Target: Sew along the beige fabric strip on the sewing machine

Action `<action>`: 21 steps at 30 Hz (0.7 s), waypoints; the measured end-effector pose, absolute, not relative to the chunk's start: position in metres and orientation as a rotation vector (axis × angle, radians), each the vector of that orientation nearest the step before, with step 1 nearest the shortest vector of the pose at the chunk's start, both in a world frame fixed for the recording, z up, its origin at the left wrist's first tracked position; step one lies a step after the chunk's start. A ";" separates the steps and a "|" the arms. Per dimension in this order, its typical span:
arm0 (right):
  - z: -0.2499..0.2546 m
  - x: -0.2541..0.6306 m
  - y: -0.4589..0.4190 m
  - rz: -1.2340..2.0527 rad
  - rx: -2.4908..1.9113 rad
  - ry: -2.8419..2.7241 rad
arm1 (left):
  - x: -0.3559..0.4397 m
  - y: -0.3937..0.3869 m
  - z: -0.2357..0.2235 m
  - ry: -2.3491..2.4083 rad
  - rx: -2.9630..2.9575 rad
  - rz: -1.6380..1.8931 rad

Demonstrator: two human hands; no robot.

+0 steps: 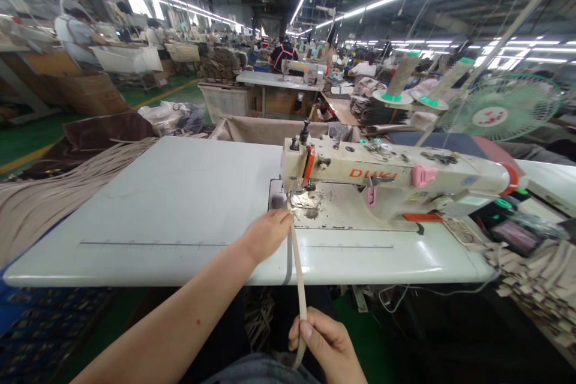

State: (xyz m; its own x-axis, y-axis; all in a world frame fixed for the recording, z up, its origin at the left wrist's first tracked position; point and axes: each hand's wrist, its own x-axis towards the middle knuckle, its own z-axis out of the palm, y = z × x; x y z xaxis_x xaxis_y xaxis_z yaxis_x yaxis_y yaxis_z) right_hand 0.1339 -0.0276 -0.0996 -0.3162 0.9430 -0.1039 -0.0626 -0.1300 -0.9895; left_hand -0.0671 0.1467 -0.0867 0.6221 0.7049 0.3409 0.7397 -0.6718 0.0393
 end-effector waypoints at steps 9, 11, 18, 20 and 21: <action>-0.089 0.134 -0.027 1.617 -1.092 -1.286 | -0.065 0.150 -0.089 -1.267 -2.714 -0.568; -0.090 0.135 -0.027 1.627 -1.068 -1.299 | -0.064 0.151 -0.090 -1.279 -2.719 -0.577; -0.092 0.138 -0.024 1.636 -1.026 -1.359 | -0.064 0.151 -0.089 -1.320 -2.710 -0.610; -0.095 0.138 -0.024 1.655 -1.004 -1.364 | -0.063 0.151 -0.089 -1.316 -2.699 -0.610; -0.096 0.138 -0.024 1.658 -0.991 -1.368 | -0.063 0.151 -0.089 -1.306 -2.695 -0.602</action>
State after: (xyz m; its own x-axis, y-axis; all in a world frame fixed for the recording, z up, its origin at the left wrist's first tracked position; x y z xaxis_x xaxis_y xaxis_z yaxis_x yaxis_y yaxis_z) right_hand 0.1382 -0.0241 -0.0964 -0.4144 0.9047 -0.0989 -0.0749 -0.1422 -0.9870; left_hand -0.0633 0.1510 -0.0890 0.5577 0.7359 0.3840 0.7700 -0.6314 0.0917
